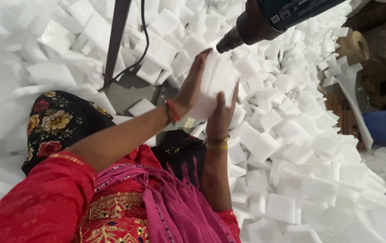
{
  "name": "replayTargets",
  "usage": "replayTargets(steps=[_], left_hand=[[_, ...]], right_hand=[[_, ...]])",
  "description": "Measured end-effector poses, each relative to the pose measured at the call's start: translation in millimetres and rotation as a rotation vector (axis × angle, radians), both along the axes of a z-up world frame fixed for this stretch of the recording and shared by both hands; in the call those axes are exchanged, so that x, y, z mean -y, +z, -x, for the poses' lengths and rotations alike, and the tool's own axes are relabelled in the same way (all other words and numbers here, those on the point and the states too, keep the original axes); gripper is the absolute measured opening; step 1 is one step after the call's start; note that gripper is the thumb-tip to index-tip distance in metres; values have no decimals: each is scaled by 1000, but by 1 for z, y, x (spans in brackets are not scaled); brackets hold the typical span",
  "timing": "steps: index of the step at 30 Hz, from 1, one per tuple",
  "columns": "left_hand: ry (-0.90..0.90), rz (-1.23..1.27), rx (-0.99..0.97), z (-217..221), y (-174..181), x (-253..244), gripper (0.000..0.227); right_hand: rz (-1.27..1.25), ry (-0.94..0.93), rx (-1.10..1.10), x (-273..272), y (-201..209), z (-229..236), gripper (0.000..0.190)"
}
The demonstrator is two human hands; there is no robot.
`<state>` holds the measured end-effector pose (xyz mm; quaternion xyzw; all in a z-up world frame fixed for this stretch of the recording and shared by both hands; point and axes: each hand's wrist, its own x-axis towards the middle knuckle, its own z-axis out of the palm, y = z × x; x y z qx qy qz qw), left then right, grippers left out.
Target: The person sits on the floor surrounded by white foam pieces and uses a heat gun to melt the edges of two foam blocks together. They repeatedly pick up foam pieces, apply heat to the edges, and press them together to form a larger block.
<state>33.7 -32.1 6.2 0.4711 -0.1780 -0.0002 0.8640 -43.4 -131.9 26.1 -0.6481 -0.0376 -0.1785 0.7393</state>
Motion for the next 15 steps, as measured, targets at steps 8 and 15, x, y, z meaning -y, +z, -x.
replayTargets(steps=[8,15], left_hand=[[307,-657,370,147,36,-89,77],[305,-667,396,193,29,-113,79]], right_hand=[[539,-162,0,-37,8,131,101],[490,-146,-115,-58,1,180,114]])
